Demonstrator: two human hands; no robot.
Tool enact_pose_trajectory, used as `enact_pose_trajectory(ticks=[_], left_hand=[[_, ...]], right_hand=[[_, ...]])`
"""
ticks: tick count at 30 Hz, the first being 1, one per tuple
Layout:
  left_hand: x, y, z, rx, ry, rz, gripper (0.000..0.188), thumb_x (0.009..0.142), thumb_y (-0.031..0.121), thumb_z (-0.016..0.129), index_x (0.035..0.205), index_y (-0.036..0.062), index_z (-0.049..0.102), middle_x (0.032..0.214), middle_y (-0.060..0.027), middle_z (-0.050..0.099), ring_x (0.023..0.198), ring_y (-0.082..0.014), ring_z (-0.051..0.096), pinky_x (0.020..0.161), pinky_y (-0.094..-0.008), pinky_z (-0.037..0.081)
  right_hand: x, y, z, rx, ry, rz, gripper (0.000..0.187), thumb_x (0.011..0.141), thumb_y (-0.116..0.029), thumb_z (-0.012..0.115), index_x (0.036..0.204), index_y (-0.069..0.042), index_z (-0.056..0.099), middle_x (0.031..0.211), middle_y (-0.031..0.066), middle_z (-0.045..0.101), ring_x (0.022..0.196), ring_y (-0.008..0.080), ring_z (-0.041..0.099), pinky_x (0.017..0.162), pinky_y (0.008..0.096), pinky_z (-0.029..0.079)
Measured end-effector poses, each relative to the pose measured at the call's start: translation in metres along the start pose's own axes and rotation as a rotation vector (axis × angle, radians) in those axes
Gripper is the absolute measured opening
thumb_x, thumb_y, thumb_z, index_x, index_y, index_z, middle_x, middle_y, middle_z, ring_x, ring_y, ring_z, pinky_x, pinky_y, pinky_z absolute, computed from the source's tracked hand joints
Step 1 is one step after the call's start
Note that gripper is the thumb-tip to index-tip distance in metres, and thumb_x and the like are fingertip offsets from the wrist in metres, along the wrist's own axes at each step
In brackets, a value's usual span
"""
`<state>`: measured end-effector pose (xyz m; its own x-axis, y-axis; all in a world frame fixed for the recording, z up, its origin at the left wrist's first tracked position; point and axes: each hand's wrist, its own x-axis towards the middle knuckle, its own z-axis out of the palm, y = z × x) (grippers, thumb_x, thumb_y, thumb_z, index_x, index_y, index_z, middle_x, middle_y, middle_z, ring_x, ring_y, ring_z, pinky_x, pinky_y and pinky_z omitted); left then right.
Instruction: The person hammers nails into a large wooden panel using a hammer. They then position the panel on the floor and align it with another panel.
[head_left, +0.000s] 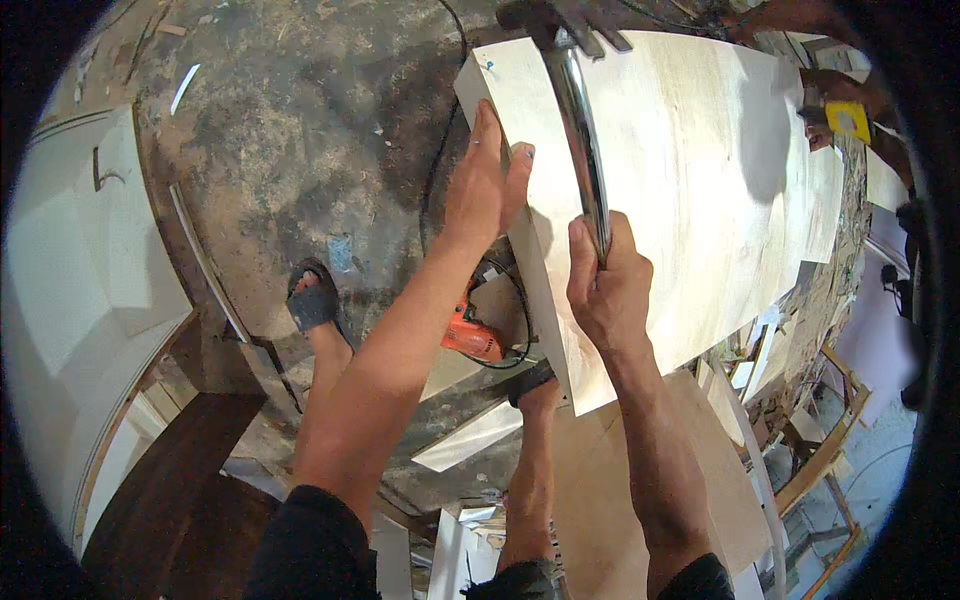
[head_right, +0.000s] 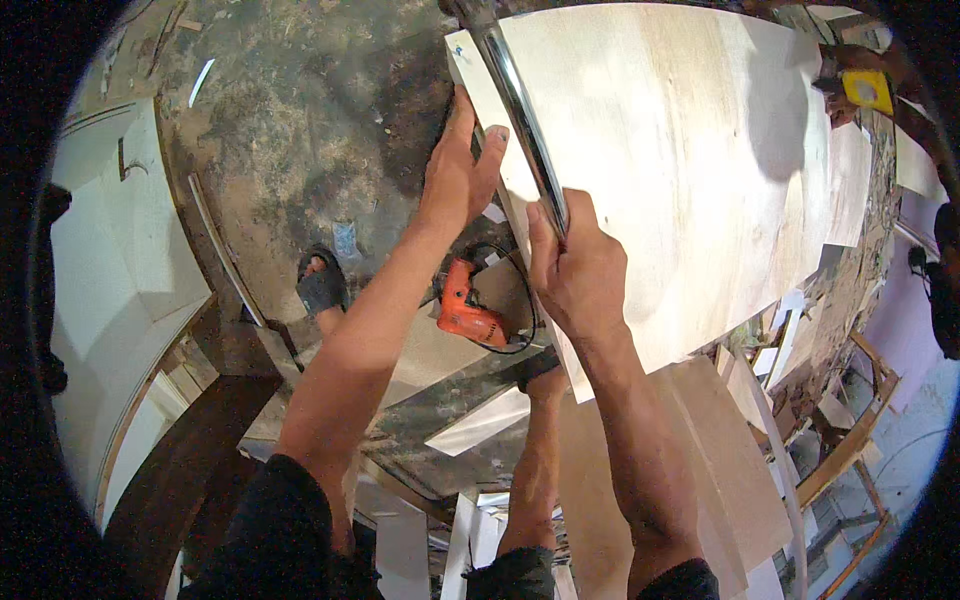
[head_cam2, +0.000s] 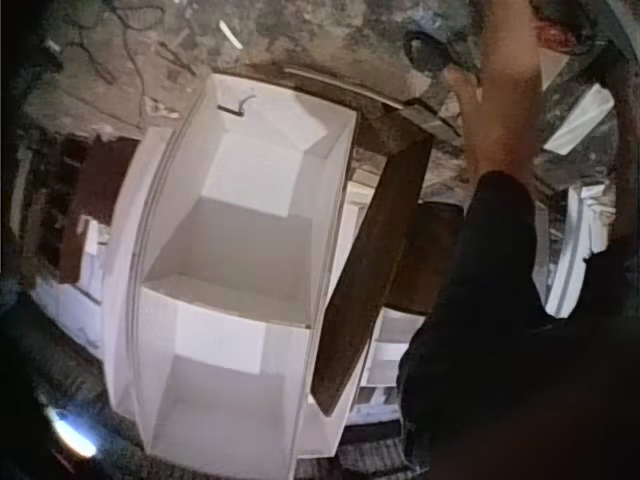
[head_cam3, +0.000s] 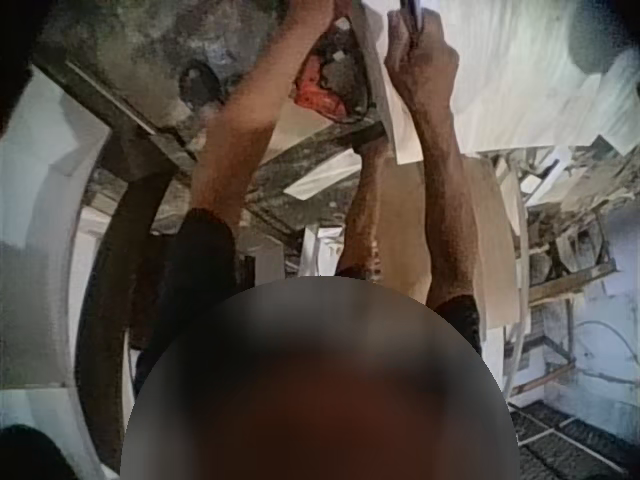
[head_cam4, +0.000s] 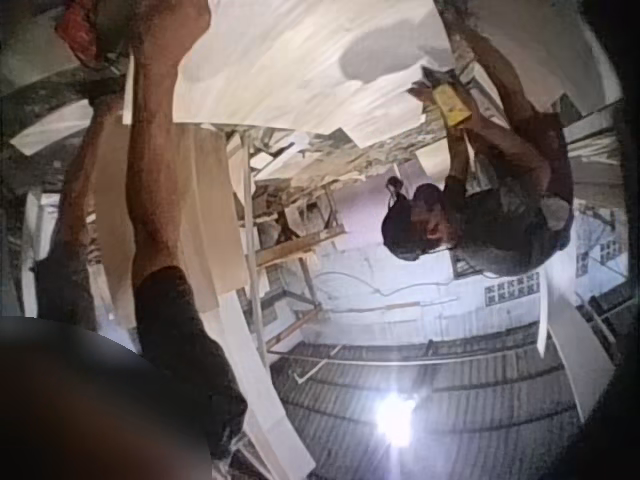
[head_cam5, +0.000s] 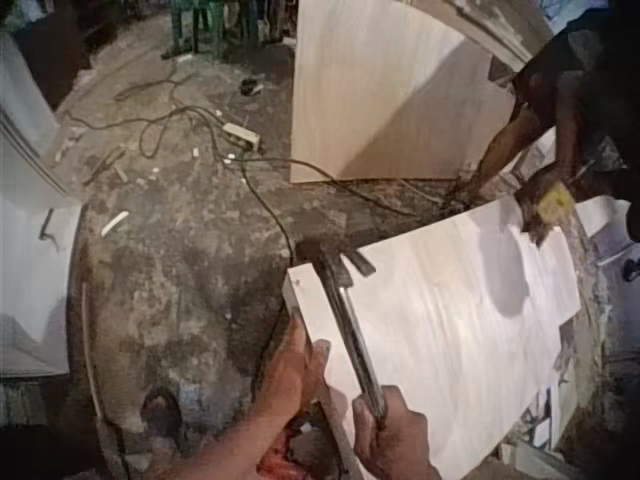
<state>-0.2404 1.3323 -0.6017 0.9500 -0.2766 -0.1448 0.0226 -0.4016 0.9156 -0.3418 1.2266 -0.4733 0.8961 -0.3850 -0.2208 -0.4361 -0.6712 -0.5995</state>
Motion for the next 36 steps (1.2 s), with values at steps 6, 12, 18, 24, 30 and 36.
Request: enact_pose_trajectory(ticks=[6, 12, 18, 24, 30, 36], left_hand=[[-0.062, -0.058, -0.037, 0.027, -0.197, -0.208, 0.047, 0.096, 0.034, 0.064, 0.136, 0.0108, 0.060, 0.115, -0.0220, 0.069, 0.103, -0.0382, 0.068, 0.088, -0.0416, 0.052], [-0.193, -0.185, -0.149, 0.436, -0.068, -0.489, 0.029, 0.090, 0.026, 0.068, 0.113, 0.0087, 0.070, 0.099, -0.0191, 0.072, 0.091, -0.0369, 0.069, 0.080, -0.0430, 0.054], [-0.146, -0.221, -0.129, 0.511, -0.001, -0.344, 0.030, 0.091, 0.031, 0.067, 0.112, 0.0105, 0.071, 0.099, -0.0171, 0.072, 0.093, -0.0380, 0.068, 0.082, -0.0456, 0.053], [-0.085, -0.245, -0.083, 0.888, -0.068, -0.169, 0.023, 0.089, 0.025, 0.065, 0.105, 0.0083, 0.071, 0.094, -0.0154, 0.070, 0.088, -0.0354, 0.069, 0.078, -0.0471, 0.056], [-0.083, -0.229, -0.097, 0.853, -0.207, -0.253, 0.017, 0.093, 0.020, 0.065, 0.102, 0.0062, 0.068, 0.098, -0.0163, 0.068, 0.085, -0.0333, 0.070, 0.076, -0.0422, 0.057], [-0.073, -0.104, -0.028, -0.417, 0.019, -0.215, 0.020, 0.095, 0.004, 0.066, 0.114, 0.0034, 0.068, 0.098, -0.0077, 0.072, 0.081, -0.0123, 0.066, 0.074, -0.0285, 0.054]], right_hand=[[-0.036, 0.015, -0.011, 0.135, -0.095, 0.114, 0.014, 0.100, -0.017, 0.059, 0.106, -0.004, 0.062, 0.070, 0.0148, 0.065, 0.062, 0.0229, 0.069, 0.057, 0.0347, 0.051], [-0.171, 0.042, -0.021, 0.134, -0.370, 0.301, 0.031, 0.099, -0.028, 0.058, 0.114, -0.001, 0.062, 0.075, 0.0138, 0.066, 0.067, 0.0240, 0.069, 0.063, 0.0370, 0.054], [-0.304, 0.030, -0.004, 0.290, -0.608, 0.577, 0.029, 0.099, -0.029, 0.061, 0.110, -0.002, 0.066, 0.077, 0.0119, 0.068, 0.066, 0.0226, 0.066, 0.062, 0.0359, 0.052], [-0.327, 0.008, -0.001, 0.462, -0.504, 0.743, 0.022, 0.099, -0.019, 0.063, 0.111, -0.001, 0.066, 0.079, 0.0084, 0.067, 0.072, 0.0125, 0.063, 0.062, 0.0296, 0.050], [-0.273, 0.004, -0.008, 0.578, -0.255, 0.688, 0.021, 0.102, -0.017, 0.056, 0.110, 0.002, 0.061, 0.074, -0.0007, 0.059, 0.062, 0.0061, 0.052, 0.055, 0.0241, 0.043], [-0.230, 0.014, -0.026, 0.646, -0.076, 0.673, 0.021, 0.104, -0.020, 0.054, 0.114, -0.002, 0.058, 0.074, -0.0030, 0.054, 0.061, 0.0037, 0.048, 0.054, 0.0217, 0.039]])
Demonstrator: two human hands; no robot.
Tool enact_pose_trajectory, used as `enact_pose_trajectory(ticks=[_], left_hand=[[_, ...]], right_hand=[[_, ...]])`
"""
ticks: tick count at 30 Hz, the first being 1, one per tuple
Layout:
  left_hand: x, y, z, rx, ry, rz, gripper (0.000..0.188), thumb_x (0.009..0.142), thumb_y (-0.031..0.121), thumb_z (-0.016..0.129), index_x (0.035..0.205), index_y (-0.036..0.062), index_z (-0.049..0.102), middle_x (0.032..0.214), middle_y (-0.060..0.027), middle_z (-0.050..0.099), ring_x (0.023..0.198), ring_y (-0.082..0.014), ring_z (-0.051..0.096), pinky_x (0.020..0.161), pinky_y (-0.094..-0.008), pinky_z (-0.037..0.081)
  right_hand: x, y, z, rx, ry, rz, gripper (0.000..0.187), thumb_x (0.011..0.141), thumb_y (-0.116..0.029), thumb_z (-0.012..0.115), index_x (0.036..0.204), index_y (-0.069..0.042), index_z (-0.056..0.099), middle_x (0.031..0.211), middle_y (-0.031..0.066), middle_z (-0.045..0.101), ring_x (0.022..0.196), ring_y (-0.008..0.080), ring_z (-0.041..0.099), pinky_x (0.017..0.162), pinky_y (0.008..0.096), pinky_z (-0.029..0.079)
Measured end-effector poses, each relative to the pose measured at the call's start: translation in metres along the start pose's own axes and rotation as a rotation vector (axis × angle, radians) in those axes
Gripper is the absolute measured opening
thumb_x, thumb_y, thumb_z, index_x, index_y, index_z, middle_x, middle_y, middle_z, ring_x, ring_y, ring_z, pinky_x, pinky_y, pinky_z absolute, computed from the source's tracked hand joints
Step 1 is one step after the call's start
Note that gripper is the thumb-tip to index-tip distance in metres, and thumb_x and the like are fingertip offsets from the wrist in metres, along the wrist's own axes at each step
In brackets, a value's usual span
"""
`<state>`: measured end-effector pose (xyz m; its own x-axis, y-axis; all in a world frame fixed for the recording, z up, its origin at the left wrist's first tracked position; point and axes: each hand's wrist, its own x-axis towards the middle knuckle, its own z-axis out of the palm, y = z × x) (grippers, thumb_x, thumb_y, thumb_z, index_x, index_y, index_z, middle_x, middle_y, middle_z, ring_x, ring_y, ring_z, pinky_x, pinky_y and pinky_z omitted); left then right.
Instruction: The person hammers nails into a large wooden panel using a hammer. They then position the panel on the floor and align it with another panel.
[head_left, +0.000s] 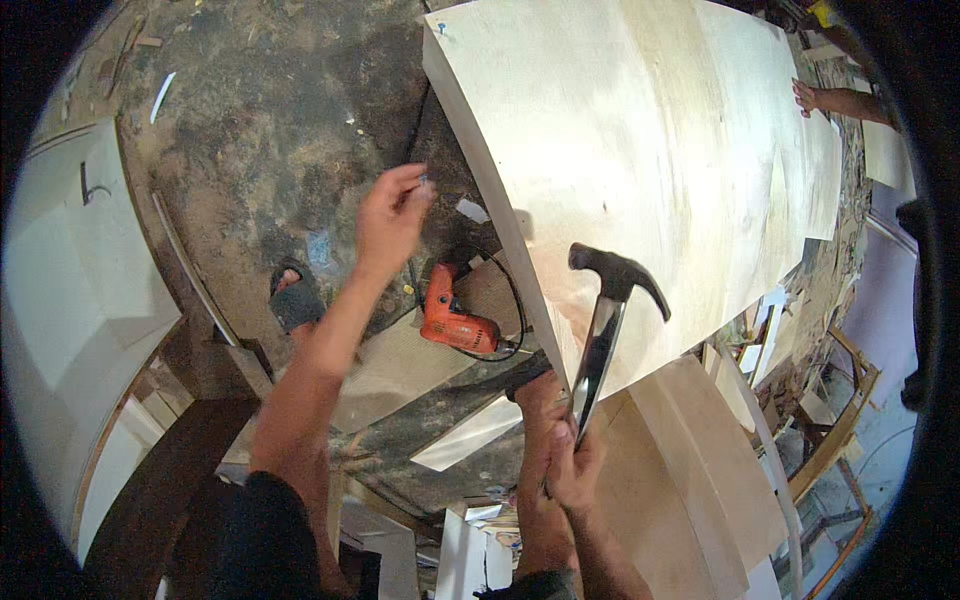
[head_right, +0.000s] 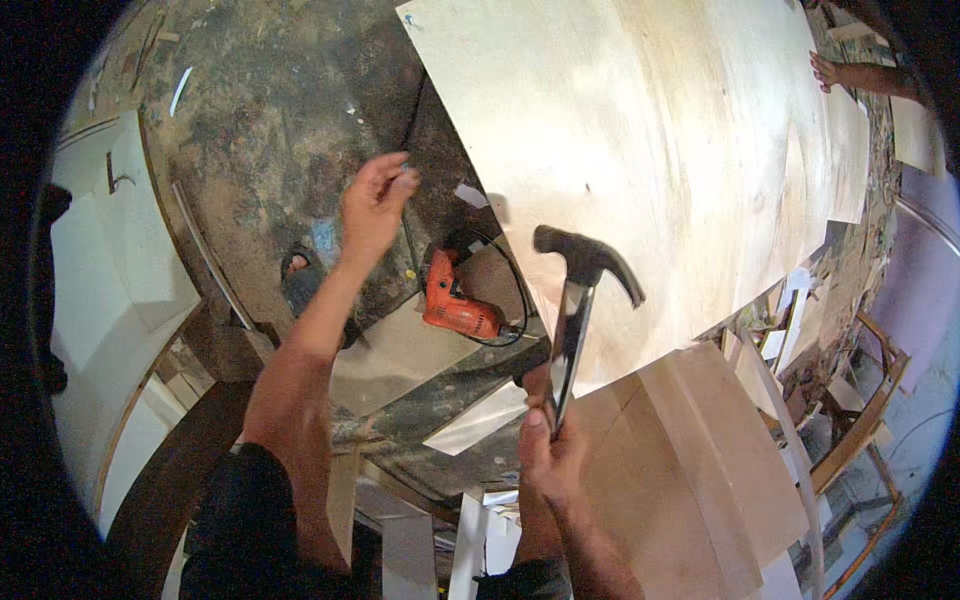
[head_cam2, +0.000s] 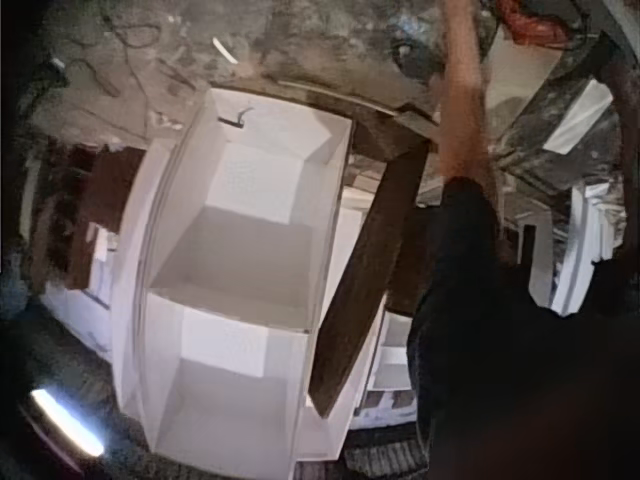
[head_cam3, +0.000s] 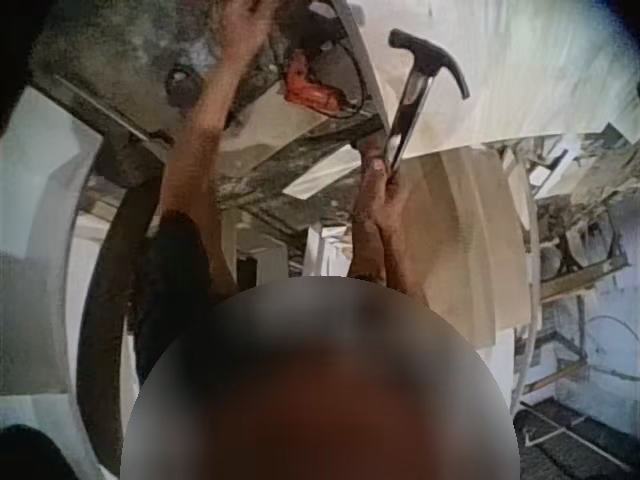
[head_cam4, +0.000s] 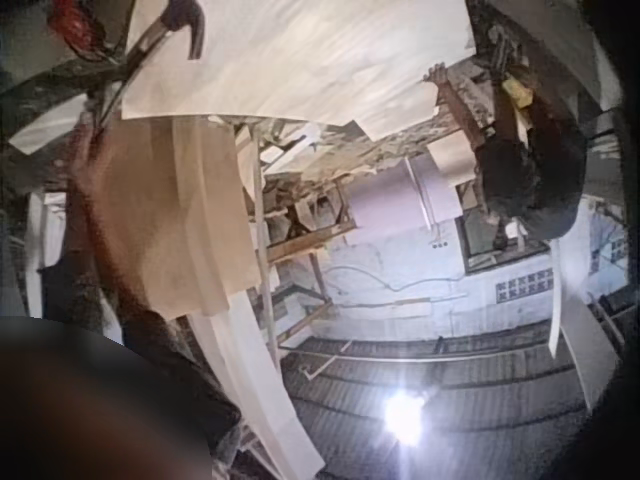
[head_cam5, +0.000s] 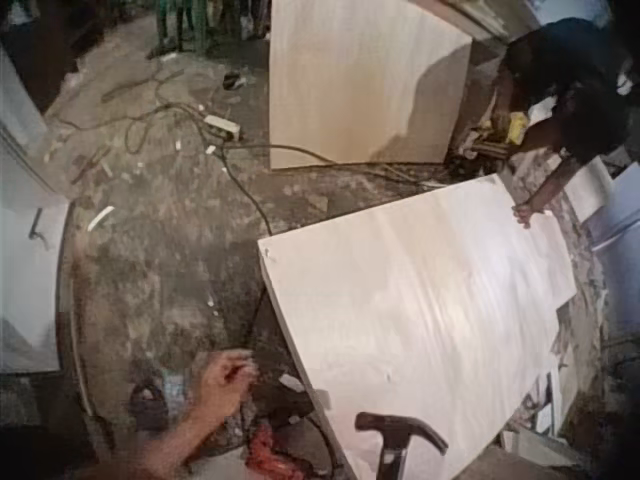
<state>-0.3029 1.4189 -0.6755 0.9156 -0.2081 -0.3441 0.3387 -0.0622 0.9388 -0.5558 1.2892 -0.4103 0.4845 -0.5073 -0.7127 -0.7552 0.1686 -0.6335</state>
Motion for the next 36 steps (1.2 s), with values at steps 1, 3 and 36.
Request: enact_pose_trajectory(ticks=[1, 3, 36], left_hand=[[-0.002, 0.019, 0.015, -0.063, -0.031, 0.062, 0.021, 0.095, 0.002, 0.065, 0.116, 0.0039, 0.069, 0.100, -0.0050, 0.072, 0.084, -0.0098, 0.065, 0.075, -0.0270, 0.053], [-0.001, 0.051, 0.039, -0.086, -0.068, 0.060, 0.020, 0.094, 0.003, 0.067, 0.114, 0.0037, 0.071, 0.101, -0.0048, 0.071, 0.084, -0.0097, 0.065, 0.075, -0.0259, 0.053], [0.002, 0.084, 0.061, 0.687, -0.168, 0.663, 0.016, 0.090, 0.004, 0.066, 0.106, 0.0059, 0.068, 0.101, -0.0108, 0.062, 0.085, -0.0303, 0.065, 0.073, -0.0390, 0.054]], right_hand=[[0.007, -0.002, -0.002, 0.088, -0.008, -0.026, 0.018, 0.105, -0.019, 0.053, 0.109, -0.003, 0.058, 0.072, -0.0048, 0.051, 0.059, 0.0022, 0.045, 0.052, 0.0209, 0.035], [0.016, -0.004, -0.004, 0.105, -0.003, -0.036, 0.018, 0.105, -0.020, 0.053, 0.108, -0.003, 0.057, 0.072, -0.0049, 0.051, 0.057, 0.0019, 0.044, 0.050, 0.0210, 0.035], [0.085, -0.020, -0.014, -0.393, -0.038, -0.322, 0.025, 0.102, -0.024, 0.057, 0.113, -0.002, 0.061, 0.065, 0.0108, 0.061, 0.057, 0.0198, 0.063, 0.055, 0.0370, 0.049]])
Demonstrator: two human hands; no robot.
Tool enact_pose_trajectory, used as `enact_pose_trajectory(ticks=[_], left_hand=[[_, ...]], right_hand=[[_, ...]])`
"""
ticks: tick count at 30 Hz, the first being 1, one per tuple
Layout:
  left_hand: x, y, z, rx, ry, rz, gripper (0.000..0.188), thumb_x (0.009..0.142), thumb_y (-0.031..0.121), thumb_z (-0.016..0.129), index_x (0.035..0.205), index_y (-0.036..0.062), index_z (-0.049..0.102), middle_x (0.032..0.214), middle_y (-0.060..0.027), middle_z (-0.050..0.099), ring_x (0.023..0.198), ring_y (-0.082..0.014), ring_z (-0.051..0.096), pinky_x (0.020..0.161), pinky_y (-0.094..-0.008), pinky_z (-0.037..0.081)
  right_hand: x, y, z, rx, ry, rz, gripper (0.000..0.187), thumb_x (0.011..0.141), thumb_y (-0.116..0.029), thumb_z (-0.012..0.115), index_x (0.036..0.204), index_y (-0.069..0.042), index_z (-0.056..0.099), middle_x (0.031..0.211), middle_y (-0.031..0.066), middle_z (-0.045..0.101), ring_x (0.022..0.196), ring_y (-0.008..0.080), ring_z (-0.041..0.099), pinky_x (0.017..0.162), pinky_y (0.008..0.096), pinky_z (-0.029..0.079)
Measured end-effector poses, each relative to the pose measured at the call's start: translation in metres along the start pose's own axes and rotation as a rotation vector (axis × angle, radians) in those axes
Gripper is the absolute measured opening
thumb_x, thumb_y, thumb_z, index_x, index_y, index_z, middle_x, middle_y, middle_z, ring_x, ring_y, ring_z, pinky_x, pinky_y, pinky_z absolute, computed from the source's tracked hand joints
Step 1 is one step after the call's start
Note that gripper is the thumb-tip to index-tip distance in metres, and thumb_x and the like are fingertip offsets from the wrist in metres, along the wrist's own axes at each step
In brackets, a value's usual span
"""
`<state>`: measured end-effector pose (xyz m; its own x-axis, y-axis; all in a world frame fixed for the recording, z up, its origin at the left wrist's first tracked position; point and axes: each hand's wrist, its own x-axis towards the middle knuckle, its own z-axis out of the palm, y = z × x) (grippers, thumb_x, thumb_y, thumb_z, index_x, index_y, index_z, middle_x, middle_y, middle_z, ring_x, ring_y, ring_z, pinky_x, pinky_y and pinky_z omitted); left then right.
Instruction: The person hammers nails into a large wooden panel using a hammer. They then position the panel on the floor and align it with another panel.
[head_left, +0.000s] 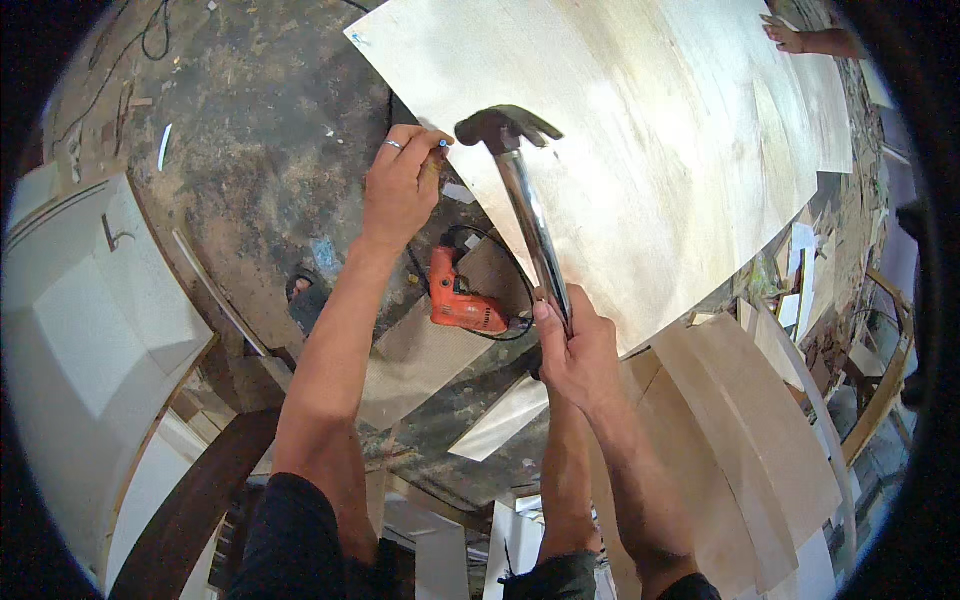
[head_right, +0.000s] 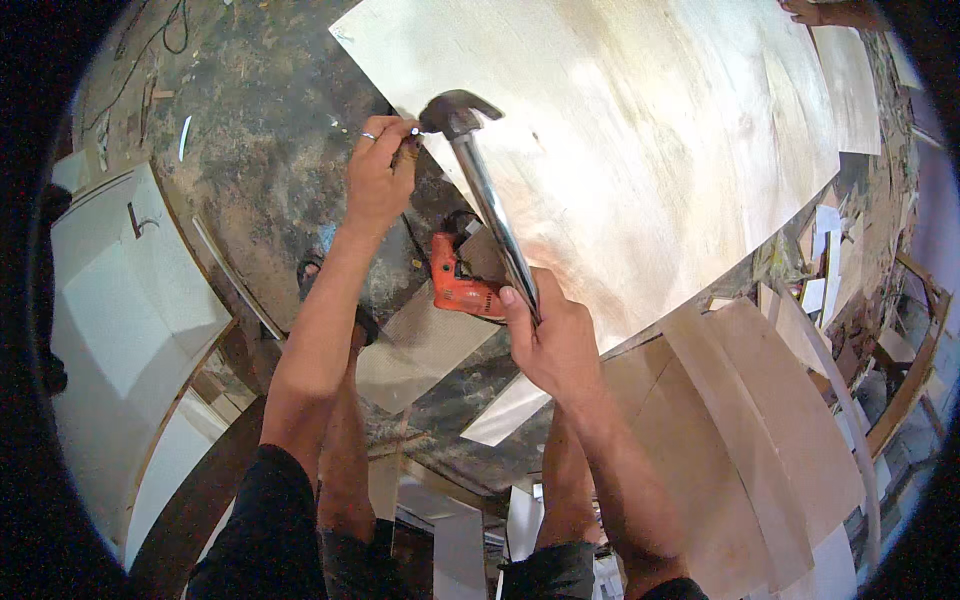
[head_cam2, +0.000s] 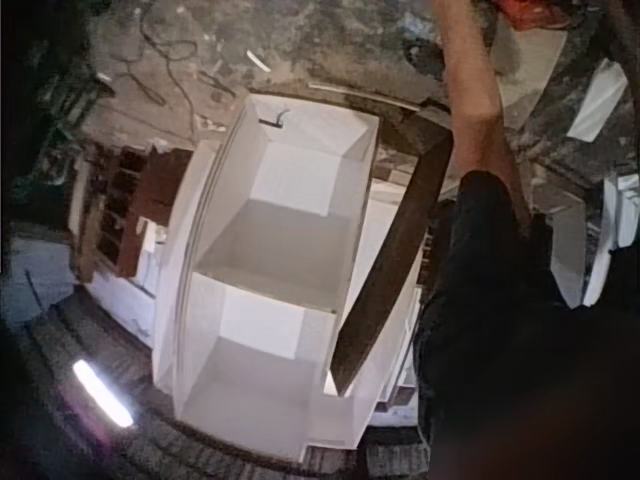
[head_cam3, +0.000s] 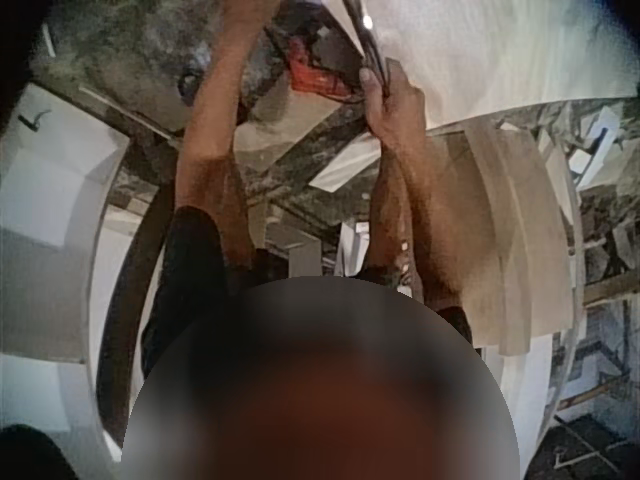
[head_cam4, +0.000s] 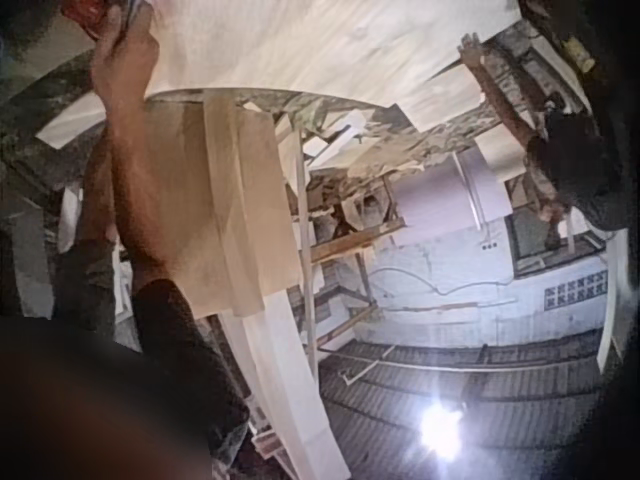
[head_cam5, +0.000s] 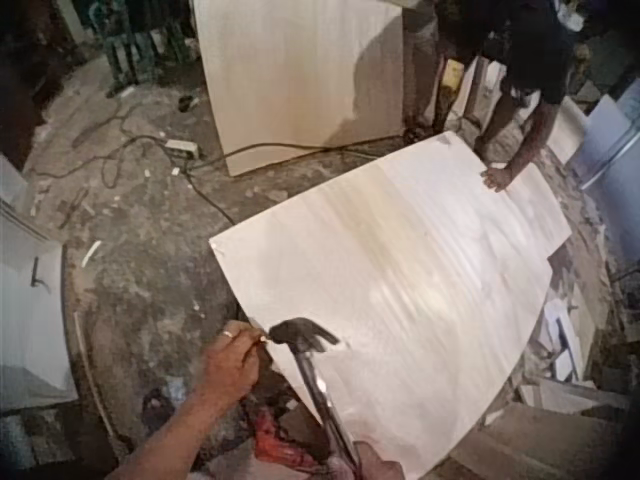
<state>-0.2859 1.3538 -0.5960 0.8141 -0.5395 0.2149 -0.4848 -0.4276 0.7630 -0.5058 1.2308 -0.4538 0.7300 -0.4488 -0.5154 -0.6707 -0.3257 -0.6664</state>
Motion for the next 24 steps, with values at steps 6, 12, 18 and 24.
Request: enact_pose_trajectory(ticks=[6, 12, 18, 24], left_hand=[[-0.002, -0.013, 0.008, -0.061, -0.003, 0.006, 0.019, 0.086, -0.001, 0.068, 0.104, 0.0053, 0.067, 0.102, -0.0112, 0.063, 0.084, -0.0306, 0.066, 0.070, -0.0403, 0.055], [-0.008, -0.014, 0.014, -0.156, 0.121, 0.085, 0.021, 0.084, -0.003, 0.071, 0.103, 0.0052, 0.068, 0.100, -0.0101, 0.062, 0.083, -0.0286, 0.067, 0.068, -0.0390, 0.055], [-0.008, -0.015, 0.012, -0.197, 0.101, 0.034, 0.028, 0.082, -0.007, 0.068, 0.104, 0.0103, 0.071, 0.098, -0.0094, 0.063, 0.083, -0.0255, 0.066, 0.070, -0.0349, 0.056], [-0.007, -0.016, 0.008, -0.233, 0.091, 0.000, 0.026, 0.083, -0.004, 0.070, 0.104, 0.0110, 0.073, 0.097, -0.0078, 0.065, 0.082, -0.0244, 0.067, 0.071, -0.0333, 0.056]], right_hand=[[0.015, -0.009, 0.000, -0.263, 0.001, -0.058, 0.021, 0.099, -0.024, 0.060, 0.112, -0.007, 0.059, 0.068, 0.0195, 0.065, 0.062, 0.0405, 0.067, 0.056, 0.0470, 0.052], [0.014, -0.006, 0.003, -0.124, 0.039, -0.085, 0.024, 0.100, -0.027, 0.059, 0.112, -0.006, 0.058, 0.071, 0.0208, 0.066, 0.064, 0.0418, 0.068, 0.057, 0.0496, 0.052], [0.019, -0.001, 0.011, -0.300, 0.029, -0.048, 0.019, 0.099, -0.022, 0.062, 0.107, -0.006, 0.057, 0.070, 0.0201, 0.066, 0.062, 0.0397, 0.068, 0.055, 0.0477, 0.052], [0.015, 0.006, 0.012, -0.364, -0.017, -0.036, 0.019, 0.100, -0.023, 0.060, 0.107, -0.006, 0.057, 0.069, 0.0213, 0.065, 0.063, 0.0417, 0.068, 0.055, 0.0485, 0.052]])
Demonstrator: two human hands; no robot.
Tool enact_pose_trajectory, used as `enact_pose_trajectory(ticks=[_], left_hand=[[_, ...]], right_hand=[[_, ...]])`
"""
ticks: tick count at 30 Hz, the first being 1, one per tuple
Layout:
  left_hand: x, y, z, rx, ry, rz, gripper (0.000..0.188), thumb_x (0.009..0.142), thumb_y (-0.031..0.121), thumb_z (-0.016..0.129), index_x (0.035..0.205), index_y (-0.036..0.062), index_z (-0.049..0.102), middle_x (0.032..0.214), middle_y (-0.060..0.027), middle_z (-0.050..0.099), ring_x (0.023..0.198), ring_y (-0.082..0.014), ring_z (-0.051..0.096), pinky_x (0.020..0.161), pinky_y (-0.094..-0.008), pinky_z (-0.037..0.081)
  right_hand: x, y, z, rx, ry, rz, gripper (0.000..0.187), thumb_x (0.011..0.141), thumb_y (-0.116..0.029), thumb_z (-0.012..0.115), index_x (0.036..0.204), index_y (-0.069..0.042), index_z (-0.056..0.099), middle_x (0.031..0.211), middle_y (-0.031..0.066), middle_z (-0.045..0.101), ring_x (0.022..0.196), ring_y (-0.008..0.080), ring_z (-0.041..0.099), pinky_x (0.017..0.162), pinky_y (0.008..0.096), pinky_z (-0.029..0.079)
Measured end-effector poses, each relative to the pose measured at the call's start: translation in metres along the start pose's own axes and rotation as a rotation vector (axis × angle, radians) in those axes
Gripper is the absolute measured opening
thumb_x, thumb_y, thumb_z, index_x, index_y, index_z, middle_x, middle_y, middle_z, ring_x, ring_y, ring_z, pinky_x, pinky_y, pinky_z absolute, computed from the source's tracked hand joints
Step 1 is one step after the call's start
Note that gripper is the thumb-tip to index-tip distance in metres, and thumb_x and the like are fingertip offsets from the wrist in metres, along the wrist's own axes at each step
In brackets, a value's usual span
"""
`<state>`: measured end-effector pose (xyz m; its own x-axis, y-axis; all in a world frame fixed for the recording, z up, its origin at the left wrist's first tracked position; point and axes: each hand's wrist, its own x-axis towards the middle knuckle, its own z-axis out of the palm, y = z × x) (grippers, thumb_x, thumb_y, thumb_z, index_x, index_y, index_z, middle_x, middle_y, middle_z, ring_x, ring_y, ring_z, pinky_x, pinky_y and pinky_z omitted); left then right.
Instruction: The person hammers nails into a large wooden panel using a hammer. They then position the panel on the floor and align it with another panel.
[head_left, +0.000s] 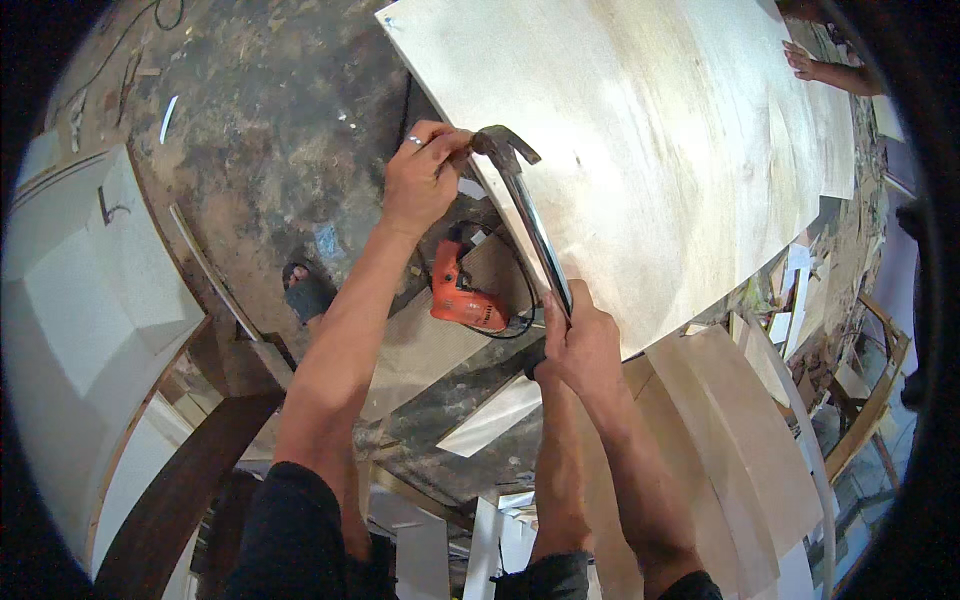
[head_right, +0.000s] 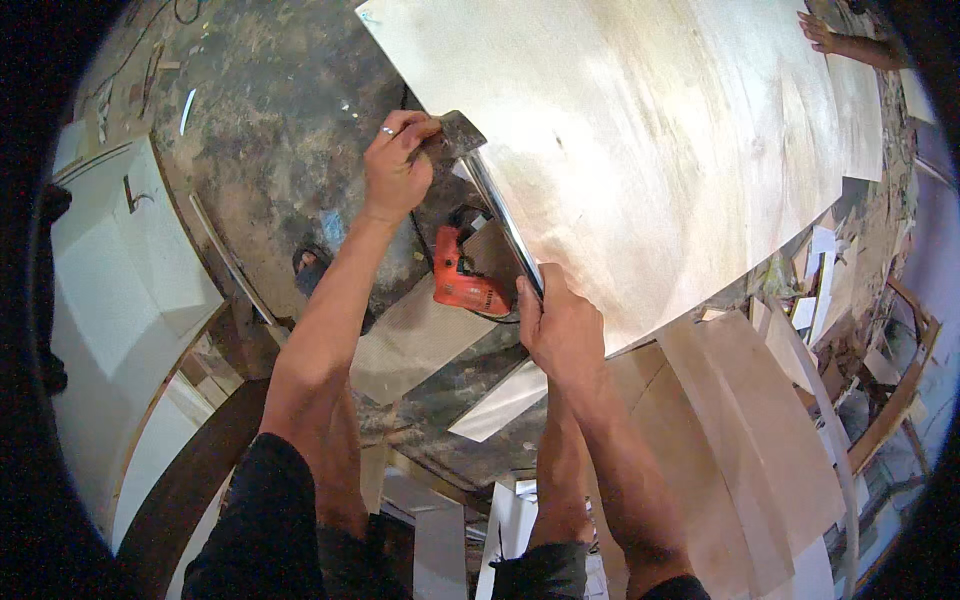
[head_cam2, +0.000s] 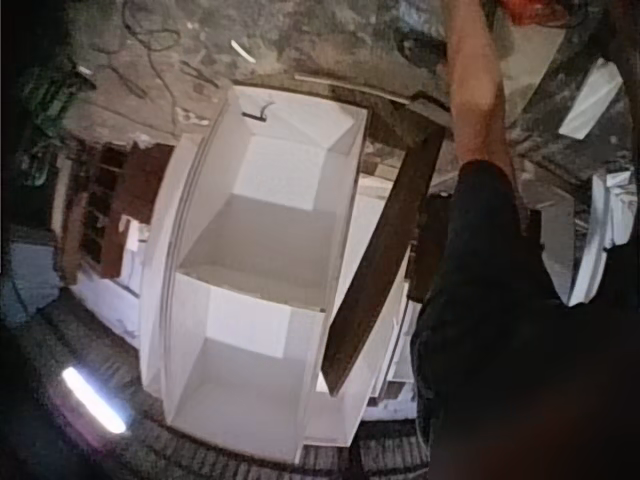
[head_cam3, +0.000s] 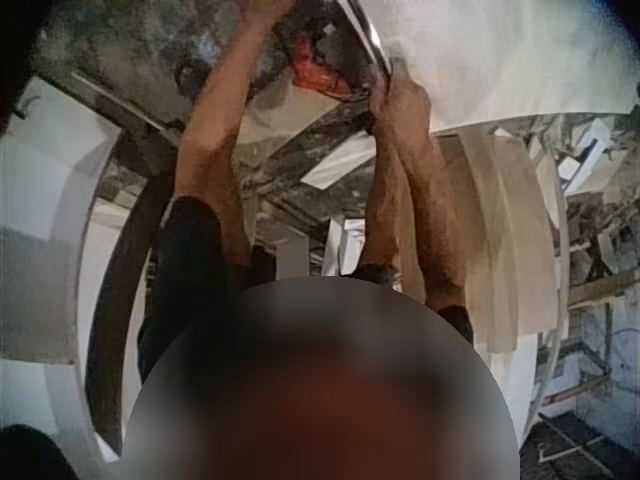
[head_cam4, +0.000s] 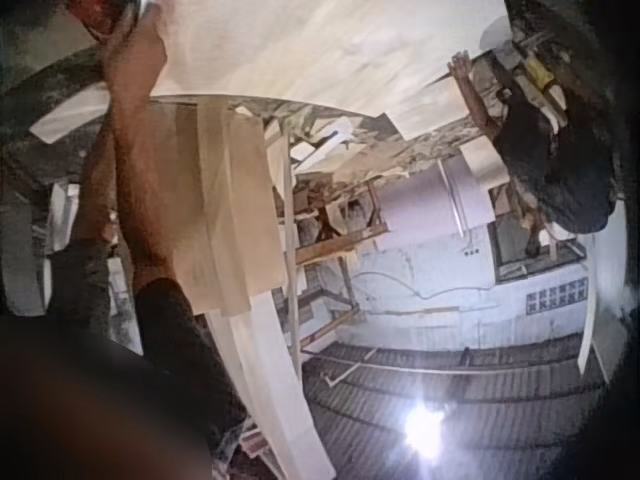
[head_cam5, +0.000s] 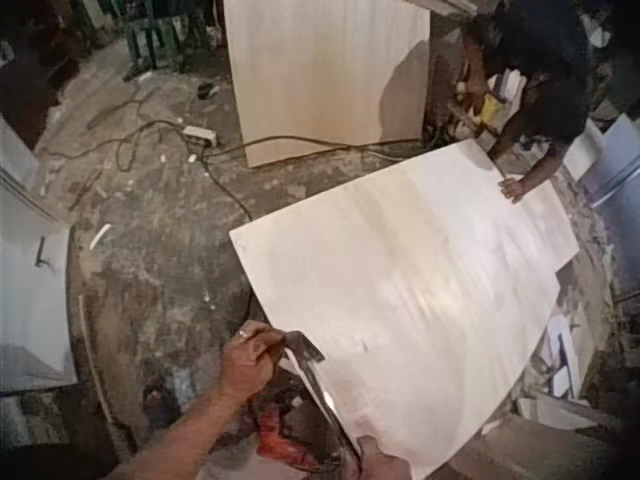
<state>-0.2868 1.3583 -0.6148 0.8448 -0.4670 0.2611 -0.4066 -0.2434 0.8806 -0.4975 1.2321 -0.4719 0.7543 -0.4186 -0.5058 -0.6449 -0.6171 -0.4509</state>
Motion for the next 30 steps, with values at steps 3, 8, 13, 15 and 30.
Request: enact_pose_trajectory(ticks=[3, 8, 13, 15, 30], left_hand=[[-0.002, 0.006, -0.001, -0.013, -0.006, -0.085, 0.030, 0.081, 0.000, 0.075, 0.110, 0.0074, 0.073, 0.103, -0.0096, 0.066, 0.092, -0.0243, 0.068, 0.082, -0.0338, 0.056], [-0.031, 0.032, 0.023, -0.175, 0.137, -0.431, 0.064, 0.086, 0.014, 0.077, 0.142, 0.0008, 0.050, 0.127, -0.0204, 0.059, 0.117, -0.0311, 0.061, 0.096, -0.0394, 0.052], [-0.055, 0.038, 0.039, -0.267, -0.068, -0.549, 0.069, 0.095, 0.016, 0.065, 0.152, -0.0047, 0.034, 0.154, -0.0294, 0.038, 0.137, -0.0377, 0.048, 0.109, -0.0434, 0.043], [-0.055, 0.036, 0.041, -0.224, -0.061, -0.534, 0.067, 0.096, 0.017, 0.063, 0.152, -0.0057, 0.034, 0.154, -0.0307, 0.037, 0.141, -0.0414, 0.042, 0.113, -0.0417, 0.039], [-0.054, 0.045, 0.036, -0.155, -0.127, -0.557, 0.063, 0.102, 0.028, 0.054, 0.152, -0.0042, 0.034, 0.156, -0.0296, 0.034, 0.141, -0.0423, 0.040, 0.116, -0.0415, 0.035]], right_hand=[[-0.006, 0.002, -0.004, 0.106, 0.035, 0.012, 0.016, 0.100, -0.019, 0.059, 0.106, -0.004, 0.058, 0.066, 0.0173, 0.063, 0.059, 0.0329, 0.067, 0.055, 0.0422, 0.051], [-0.012, 0.000, -0.010, 0.223, 0.149, -0.121, 0.017, 0.100, -0.018, 0.060, 0.106, -0.002, 0.059, 0.071, 0.0156, 0.064, 0.060, 0.0266, 0.067, 0.056, 0.0381, 0.051], [0.006, 0.000, -0.001, 0.023, 0.024, -0.070, 0.019, 0.099, -0.018, 0.061, 0.107, -0.002, 0.057, 0.064, 0.0220, 0.060, 0.058, 0.0389, 0.067, 0.054, 0.0444, 0.050], [0.009, 0.001, 0.003, 0.052, 0.007, -0.005, 0.020, 0.098, -0.022, 0.062, 0.107, -0.005, 0.058, 0.069, 0.0207, 0.064, 0.062, 0.0402, 0.068, 0.056, 0.0464, 0.052], [0.002, 0.003, 0.007, 0.061, 0.038, 0.031, 0.017, 0.099, -0.019, 0.060, 0.106, -0.004, 0.058, 0.070, 0.0192, 0.066, 0.068, 0.0400, 0.071, 0.057, 0.0450, 0.053]])
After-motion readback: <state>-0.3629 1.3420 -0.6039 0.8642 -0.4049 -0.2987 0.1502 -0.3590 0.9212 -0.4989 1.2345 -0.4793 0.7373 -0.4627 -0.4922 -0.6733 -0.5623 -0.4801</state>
